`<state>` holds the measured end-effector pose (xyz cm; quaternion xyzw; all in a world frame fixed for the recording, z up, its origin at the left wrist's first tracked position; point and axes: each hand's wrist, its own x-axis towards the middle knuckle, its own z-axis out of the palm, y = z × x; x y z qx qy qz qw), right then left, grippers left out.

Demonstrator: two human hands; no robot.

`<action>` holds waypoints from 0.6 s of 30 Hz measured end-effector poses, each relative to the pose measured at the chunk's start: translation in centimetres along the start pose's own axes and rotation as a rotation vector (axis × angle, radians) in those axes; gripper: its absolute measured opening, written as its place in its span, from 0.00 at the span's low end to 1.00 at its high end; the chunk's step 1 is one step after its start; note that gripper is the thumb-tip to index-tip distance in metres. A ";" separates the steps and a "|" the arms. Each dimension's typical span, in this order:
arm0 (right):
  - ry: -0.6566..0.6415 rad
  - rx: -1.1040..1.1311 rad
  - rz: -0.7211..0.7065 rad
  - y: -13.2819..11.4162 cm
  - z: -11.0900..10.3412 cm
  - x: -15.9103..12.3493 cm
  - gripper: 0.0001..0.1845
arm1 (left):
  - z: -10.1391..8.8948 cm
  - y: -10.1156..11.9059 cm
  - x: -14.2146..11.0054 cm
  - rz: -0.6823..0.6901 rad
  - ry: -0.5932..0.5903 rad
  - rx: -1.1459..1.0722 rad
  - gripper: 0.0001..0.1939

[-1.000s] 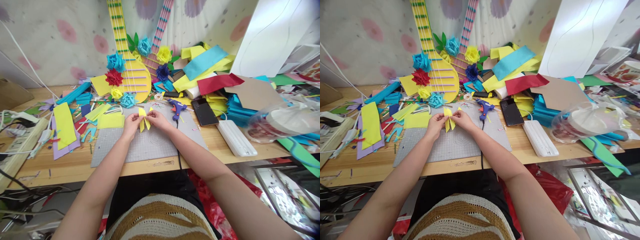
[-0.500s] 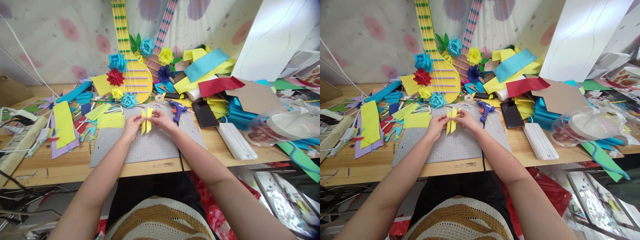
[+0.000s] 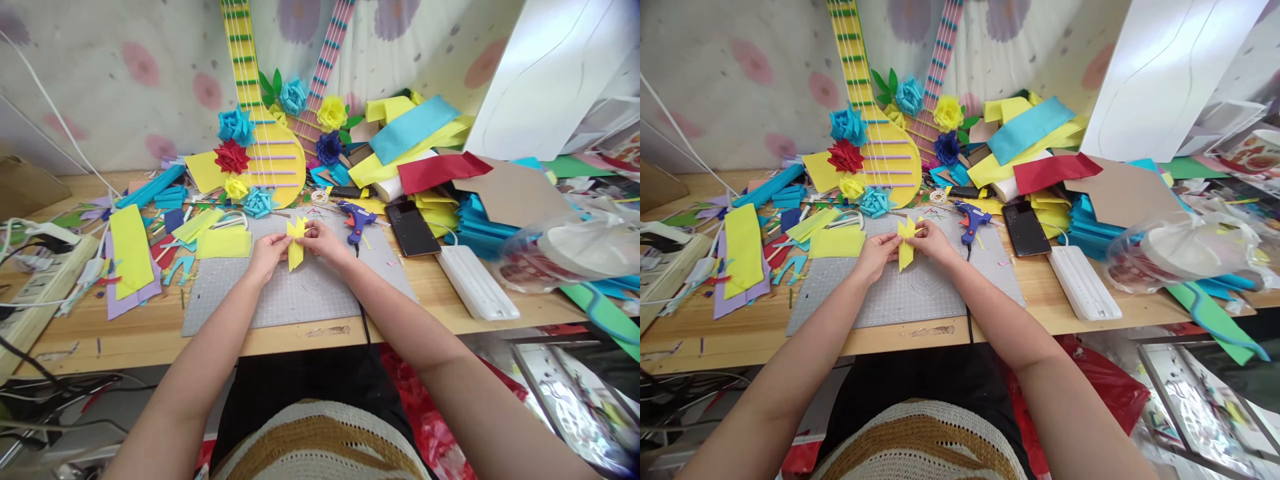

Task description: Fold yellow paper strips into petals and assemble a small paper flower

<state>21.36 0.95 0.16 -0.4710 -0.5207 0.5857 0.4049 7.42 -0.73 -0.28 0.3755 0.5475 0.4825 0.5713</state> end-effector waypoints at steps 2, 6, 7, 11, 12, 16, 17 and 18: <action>0.004 -0.014 -0.004 0.2 0.0 0.1 0.14 | 0.1 -0.1 0.0 0.006 -0.008 0.012 0.08; 0.003 -0.046 -0.026 0.6 0.0 0.3 0.16 | 0.1 -0.1 -0.1 0.017 -0.003 0.042 0.09; -0.001 -0.055 -0.033 0.7 0.0 0.3 0.16 | 0.1 -0.1 -0.1 0.017 0.004 0.047 0.09; -0.029 -0.072 -0.049 0.6 0.0 0.1 0.18 | 0.1 -0.1 0.0 0.026 0.028 0.058 0.10; -0.034 -0.061 -0.054 0.5 0.1 0.0 0.17 | 0.0 -0.1 0.0 0.029 0.022 0.063 0.10; -0.010 -0.021 -0.029 0.1 0.3 -0.3 0.14 | -0.3 0.1 -0.1 0.017 -0.064 0.075 0.08; 0.004 -0.021 -0.013 0.1 0.4 -0.4 0.13 | -0.4 0.2 -0.1 0.007 -0.083 0.075 0.09; 0.018 -0.021 -0.001 0.0 0.4 -0.4 0.13 | -0.4 0.3 -0.2 -0.005 -0.096 0.076 0.09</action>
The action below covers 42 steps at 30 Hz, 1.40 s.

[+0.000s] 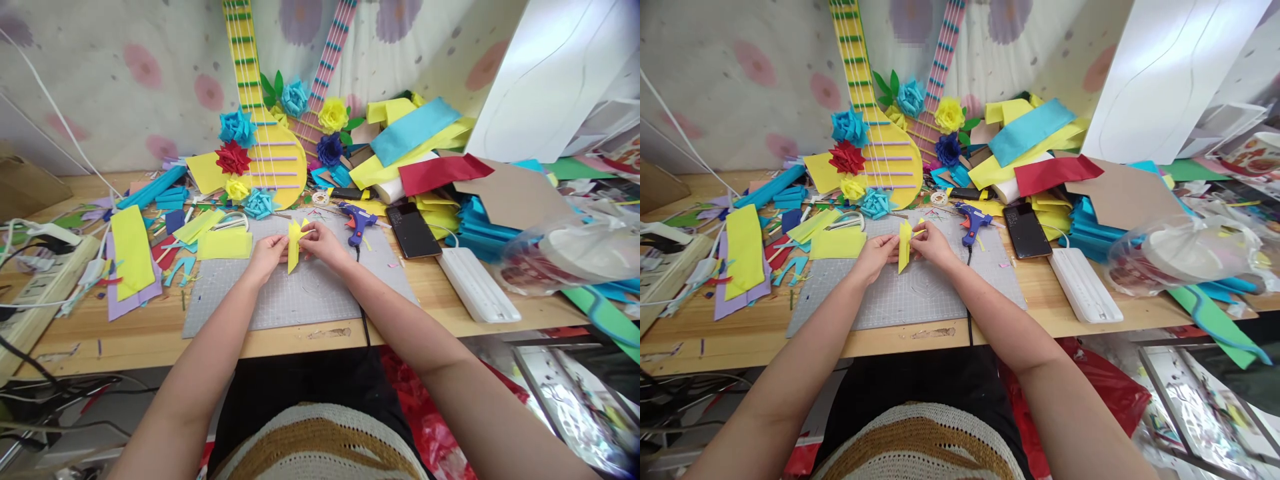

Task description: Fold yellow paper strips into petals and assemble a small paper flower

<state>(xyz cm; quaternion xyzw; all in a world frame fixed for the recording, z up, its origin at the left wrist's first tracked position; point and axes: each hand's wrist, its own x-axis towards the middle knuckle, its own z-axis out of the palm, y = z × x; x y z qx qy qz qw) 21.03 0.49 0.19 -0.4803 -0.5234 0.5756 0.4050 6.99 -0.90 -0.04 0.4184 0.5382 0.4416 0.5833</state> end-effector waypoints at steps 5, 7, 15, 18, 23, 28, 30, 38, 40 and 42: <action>-0.029 -0.004 0.019 -0.1 0.0 0.0 0.13 | 0.2 0.4 -0.3 -0.030 0.022 0.002 0.10; -0.050 -0.032 0.022 -0.1 0.0 0.0 0.13 | 0.3 0.5 -0.4 -0.031 0.028 0.004 0.09; -0.057 -0.088 0.035 -0.2 -0.4 -0.1 0.14 | 0.1 0.6 -0.6 -0.064 0.018 0.002 0.06; -0.056 -0.096 0.040 0.0 -0.4 0.0 0.14 | 0.2 0.6 -0.6 -0.072 0.025 0.011 0.07; -0.070 -0.104 0.039 -0.2 -0.5 -0.1 0.14 | 0.1 0.6 -0.5 -0.074 0.026 0.014 0.09; -0.087 -0.098 0.027 -0.4 -0.5 -0.3 0.15 | -0.1 0.3 -0.3 -0.070 0.014 0.020 0.10; -0.081 -0.110 0.034 -0.3 -0.5 -0.3 0.15 | -0.1 0.1 -0.1 -0.060 0.021 0.024 0.12; 0.002 -0.022 0.016 -0.4 -0.8 0.1 0.07 | 0.2 0.1 -0.4 0.003 -0.004 0.048 0.12; -0.016 0.040 0.032 -0.4 -0.8 0.2 0.08 | 0.4 0.2 -0.6 0.000 -0.036 0.084 0.12; -0.032 0.060 0.046 -0.4 -0.7 0.2 0.12 | 0.5 0.2 -0.7 0.004 -0.065 0.116 0.13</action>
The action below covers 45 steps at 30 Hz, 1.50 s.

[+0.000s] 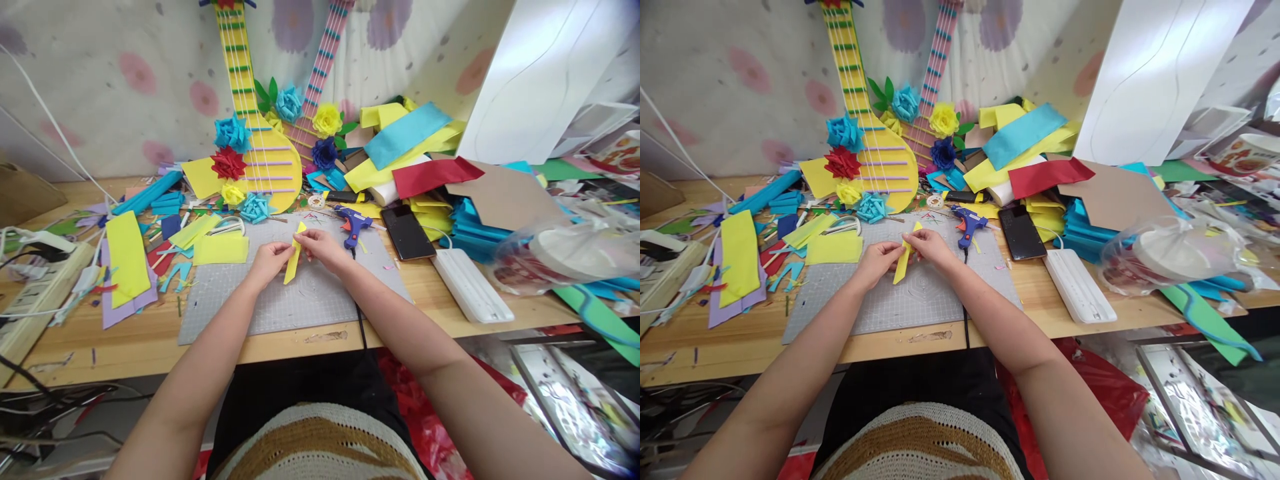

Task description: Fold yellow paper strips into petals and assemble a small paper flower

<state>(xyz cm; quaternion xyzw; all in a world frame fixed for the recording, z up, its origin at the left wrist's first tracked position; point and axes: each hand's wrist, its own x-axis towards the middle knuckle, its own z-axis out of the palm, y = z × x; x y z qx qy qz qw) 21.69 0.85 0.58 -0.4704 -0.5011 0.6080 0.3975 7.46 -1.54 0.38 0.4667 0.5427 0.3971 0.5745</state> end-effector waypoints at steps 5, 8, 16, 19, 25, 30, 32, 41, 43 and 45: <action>0.040 0.024 -0.035 0.3 0.0 0.1 0.14 | 0.0 -0.1 0.0 -0.010 -0.081 -0.061 0.15; 0.092 0.029 -0.091 0.4 -0.1 0.4 0.14 | 0.0 -0.2 0.1 -0.037 -0.133 -0.095 0.15; 0.042 0.112 -0.095 0.4 -0.4 0.4 0.19 | 0.0 0.0 0.1 -0.043 -0.138 -0.105 0.14; -0.013 0.124 -0.114 0.7 -0.4 0.5 0.20 | 0.0 0.0 0.1 -0.027 -0.128 -0.103 0.13; 0.058 -0.008 -0.155 1.0 -0.3 0.8 0.18 | 0.1 0.1 -0.1 -0.002 -0.154 -0.080 0.14; 0.139 -0.144 -0.235 1.1 -0.3 1.0 0.18 | 0.0 0.0 -0.1 0.029 -0.207 -0.033 0.14; 0.160 -0.176 -0.241 1.0 -0.3 0.9 0.18 | 0.1 -0.1 0.0 0.040 -0.199 -0.030 0.15; 0.143 -0.164 -0.218 0.7 -0.1 0.5 0.21 | 0.2 -0.3 0.4 0.062 -0.171 -0.032 0.16; 0.166 -0.113 -0.192 0.8 -0.1 0.6 0.20 | 0.1 -0.4 0.4 0.055 -0.183 -0.036 0.15; 0.143 -0.029 -0.152 0.9 -0.1 0.7 0.20 | 0.1 -0.4 0.4 0.045 -0.181 -0.046 0.15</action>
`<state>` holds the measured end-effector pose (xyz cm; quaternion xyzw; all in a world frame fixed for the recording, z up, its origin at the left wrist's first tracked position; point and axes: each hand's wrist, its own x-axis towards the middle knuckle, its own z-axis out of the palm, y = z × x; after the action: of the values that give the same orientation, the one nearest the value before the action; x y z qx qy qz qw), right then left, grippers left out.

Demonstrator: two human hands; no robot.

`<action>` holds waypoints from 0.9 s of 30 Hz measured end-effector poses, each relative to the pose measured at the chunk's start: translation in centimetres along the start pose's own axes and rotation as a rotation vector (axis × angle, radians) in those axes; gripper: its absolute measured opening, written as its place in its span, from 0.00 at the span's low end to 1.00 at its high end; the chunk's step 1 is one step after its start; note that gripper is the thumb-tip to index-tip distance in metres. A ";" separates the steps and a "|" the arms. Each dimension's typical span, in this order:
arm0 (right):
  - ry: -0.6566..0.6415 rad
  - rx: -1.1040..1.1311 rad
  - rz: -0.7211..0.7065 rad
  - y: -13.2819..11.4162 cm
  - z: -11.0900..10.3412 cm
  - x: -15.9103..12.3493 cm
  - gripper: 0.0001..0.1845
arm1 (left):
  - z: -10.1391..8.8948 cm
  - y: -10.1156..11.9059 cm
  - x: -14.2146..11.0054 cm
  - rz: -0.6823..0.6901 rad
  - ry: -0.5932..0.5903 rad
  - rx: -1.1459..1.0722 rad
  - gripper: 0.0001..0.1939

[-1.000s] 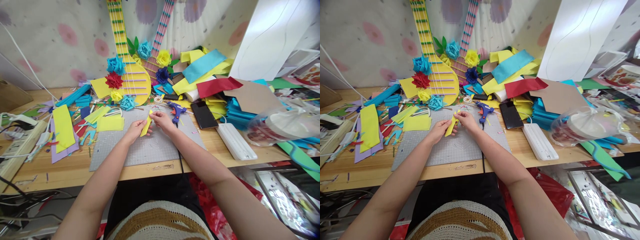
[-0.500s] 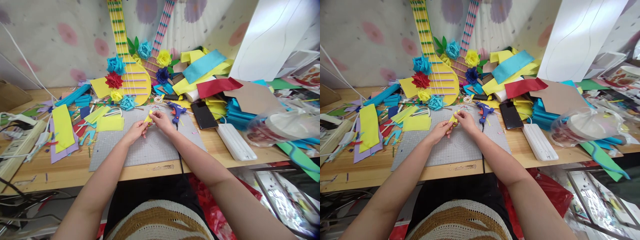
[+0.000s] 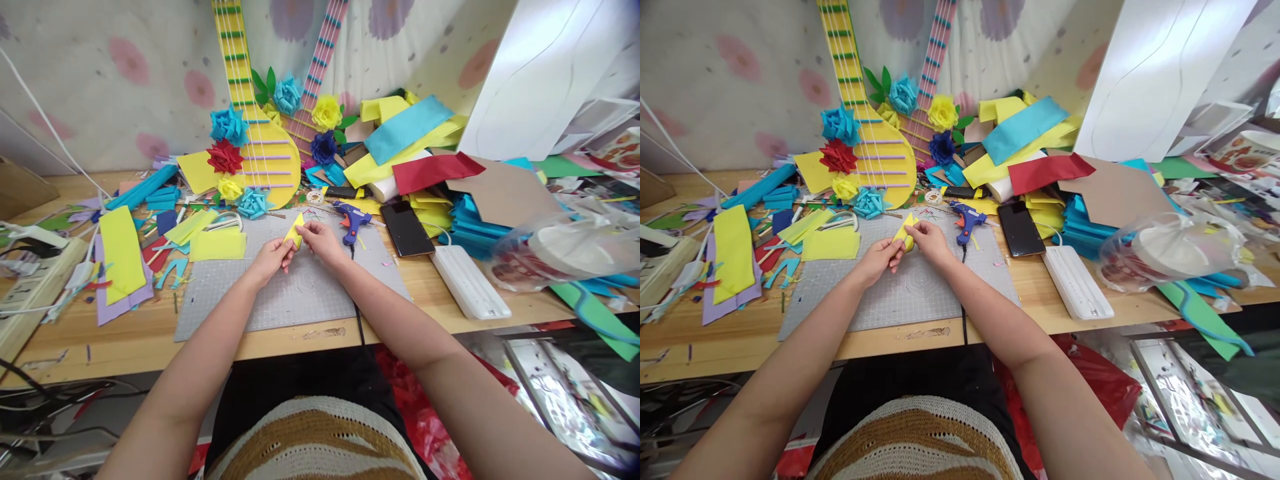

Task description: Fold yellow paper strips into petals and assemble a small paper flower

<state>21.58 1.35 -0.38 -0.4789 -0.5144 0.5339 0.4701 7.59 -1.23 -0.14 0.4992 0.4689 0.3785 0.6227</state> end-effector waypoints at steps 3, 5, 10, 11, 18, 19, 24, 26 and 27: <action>-0.076 0.134 0.080 0.1 0.2 0.0 0.22 | 0.0 0.0 0.0 -0.006 -0.003 -0.031 0.14; -0.152 0.169 0.098 0.1 0.3 -0.1 0.22 | 0.1 0.0 -0.1 -0.007 -0.012 -0.054 0.15; -0.200 0.128 0.079 0.0 0.2 -0.3 0.22 | 0.3 0.3 -0.4 -0.003 -0.040 -0.078 0.16; -0.184 0.118 0.081 -0.1 0.2 -0.3 0.22 | 0.3 0.4 -0.5 -0.004 -0.052 -0.076 0.16; -0.189 0.109 0.124 -0.4 0.5 -0.6 0.20 | 0.3 0.3 -0.3 0.010 -0.042 -0.045 0.14; -0.185 0.117 0.129 -0.4 0.6 -0.6 0.20 | 0.3 0.2 -0.3 0.006 -0.042 -0.043 0.14; -0.058 0.197 0.134 -0.3 0.7 -0.3 0.19 | 0.4 0.2 -0.4 -0.020 -0.069 -0.022 0.16; -0.020 0.232 0.130 -0.3 0.5 -0.1 0.19 | 0.4 0.3 -0.5 -0.024 -0.066 -0.021 0.16; -0.008 0.245 0.129 -0.4 0.4 -0.1 0.19 | 0.5 0.3 -0.6 -0.026 -0.062 -0.023 0.16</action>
<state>21.18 1.24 -0.02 -0.4478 -0.4156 0.6236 0.4877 7.88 -1.83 0.32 0.4973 0.4512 0.3601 0.6476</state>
